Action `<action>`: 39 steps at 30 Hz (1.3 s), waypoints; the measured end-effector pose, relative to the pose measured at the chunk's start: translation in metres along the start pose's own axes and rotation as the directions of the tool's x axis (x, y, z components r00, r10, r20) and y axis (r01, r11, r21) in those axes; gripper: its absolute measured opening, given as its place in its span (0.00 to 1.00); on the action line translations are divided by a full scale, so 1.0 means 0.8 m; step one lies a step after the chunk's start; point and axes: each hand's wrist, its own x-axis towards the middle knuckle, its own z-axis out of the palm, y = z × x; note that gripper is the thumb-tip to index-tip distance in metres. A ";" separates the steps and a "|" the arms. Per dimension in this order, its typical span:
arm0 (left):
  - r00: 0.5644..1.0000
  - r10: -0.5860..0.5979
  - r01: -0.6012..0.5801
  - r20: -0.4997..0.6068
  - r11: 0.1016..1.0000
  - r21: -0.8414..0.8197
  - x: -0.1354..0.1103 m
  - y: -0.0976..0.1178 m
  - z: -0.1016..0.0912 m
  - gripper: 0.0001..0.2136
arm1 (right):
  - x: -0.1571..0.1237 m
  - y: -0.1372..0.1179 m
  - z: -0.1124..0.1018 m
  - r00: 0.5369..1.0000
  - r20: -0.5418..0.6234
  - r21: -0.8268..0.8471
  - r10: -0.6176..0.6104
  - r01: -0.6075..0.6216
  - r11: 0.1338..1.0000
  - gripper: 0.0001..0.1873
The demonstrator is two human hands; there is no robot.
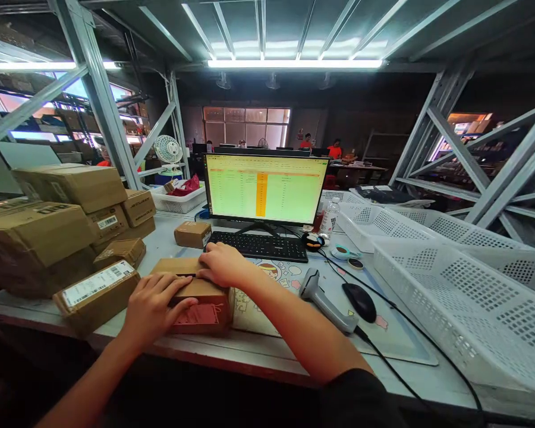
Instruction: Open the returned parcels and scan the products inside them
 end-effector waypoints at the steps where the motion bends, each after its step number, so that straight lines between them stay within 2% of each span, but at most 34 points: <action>1: 1.000 0.000 0.000 0.008 1.000 -0.006 0.000 0.001 0.000 0.19 | 0.000 0.001 -0.001 1.000 0.001 -0.040 0.015 -0.014 0.999 0.17; 4: 0.998 -0.012 0.015 0.068 0.999 -0.052 0.000 0.001 -0.002 0.19 | 0.008 0.011 -0.008 0.981 -0.051 -0.066 0.188 -0.191 0.979 0.23; 7: 0.969 -0.058 0.101 0.241 0.980 -0.170 0.017 -0.011 -0.010 0.21 | 0.029 0.028 -0.013 0.946 -0.052 -0.012 0.319 -0.320 0.947 0.27; 9: 0.898 -0.056 0.180 0.436 0.952 -0.249 0.042 -0.027 -0.017 0.21 | 0.045 0.039 -0.014 0.939 -0.024 0.007 0.343 -0.343 0.939 0.28; 12: 0.725 0.032 0.242 0.688 0.923 -0.298 0.094 -0.052 -0.025 0.20 | 0.060 0.051 -0.010 0.929 0.011 0.034 0.369 -0.369 0.929 0.29; 14: 0.614 0.078 0.273 0.786 0.913 -0.305 0.124 -0.060 -0.030 0.21 | 0.064 0.056 -0.004 0.922 0.025 0.056 0.386 -0.387 0.920 0.30; 15: 0.580 0.083 0.286 0.810 0.911 -0.298 0.133 -0.058 -0.034 0.21 | 0.064 0.059 -0.001 0.919 0.035 0.069 0.392 -0.394 0.917 0.30; 16: 0.576 0.065 0.285 0.815 0.918 -0.275 0.138 -0.053 -0.037 0.22 | 0.064 0.062 0.004 0.917 0.050 0.084 0.396 -0.399 0.913 0.31; 17: 0.603 0.034 0.260 0.797 0.936 -0.237 0.137 -0.044 -0.041 0.21 | 0.063 0.064 0.008 0.914 0.071 0.101 0.398 -0.404 0.909 0.31; 18: 0.659 0.003 0.208 0.752 0.960 -0.185 0.130 -0.033 -0.045 0.18 | 0.062 0.067 0.013 0.912 0.095 0.120 0.399 -0.408 0.905 0.32; 20: 0.805 -0.026 0.062 0.592 0.997 -0.041 0.099 -0.007 -0.052 0.08 | 0.061 0.071 0.021 0.906 0.137 0.157 0.400 -0.418 0.895 0.34; 22: 0.916 0.008 -0.051 0.402 0.994 0.096 0.055 0.015 -0.055 0.08 | 0.061 0.073 0.027 0.900 0.158 0.187 0.405 -0.430 0.883 0.34; 24: 0.964 0.067 -0.102 0.257 0.986 0.128 0.017 0.025 -0.056 0.10 | 0.063 0.074 0.030 0.897 0.162 0.208 0.411 -0.439 0.874 0.34; 26: 0.966 0.082 -0.092 0.246 0.995 0.030 0.001 0.022 -0.059 0.05 | 0.064 0.072 0.031 0.896 0.161 0.223 0.414 -0.442 0.869 0.34; 28: 0.919 0.070 -0.014 0.387 0.989 -0.146 0.013 0.008 -0.068 0.09 | 0.064 0.070 0.029 0.896 0.161 0.231 0.415 -0.443 0.866 0.34; 31: 0.771 0.119 0.172 0.625 0.907 -0.384 0.068 -0.022 -0.080 0.19 | 0.058 0.066 0.023 0.892 0.162 0.235 0.423 -0.451 0.861 0.34; 33: 0.681 0.170 0.251 0.712 0.859 -0.445 0.106 -0.038 -0.080 0.23 | 0.052 0.064 0.020 0.888 0.155 0.241 0.433 -0.459 0.855 0.33; 35: 0.593 0.154 0.258 0.790 0.893 -0.368 0.133 -0.045 -0.069 0.25 | 0.048 0.063 0.019 0.885 0.144 0.255 0.442 -0.465 0.848 0.32; 37: 0.495 0.101 0.210 0.863 0.950 -0.231 0.148 -0.044 -0.049 0.32 | 0.046 0.061 0.020 0.884 0.127 0.280 0.450 -0.467 0.839 0.30; 39: 0.432 0.078 0.140 0.898 0.978 -0.152 0.153 -0.035 -0.028 0.36 | 0.047 0.057 0.021 0.884 0.099 0.319 0.458 -0.464 0.827 0.28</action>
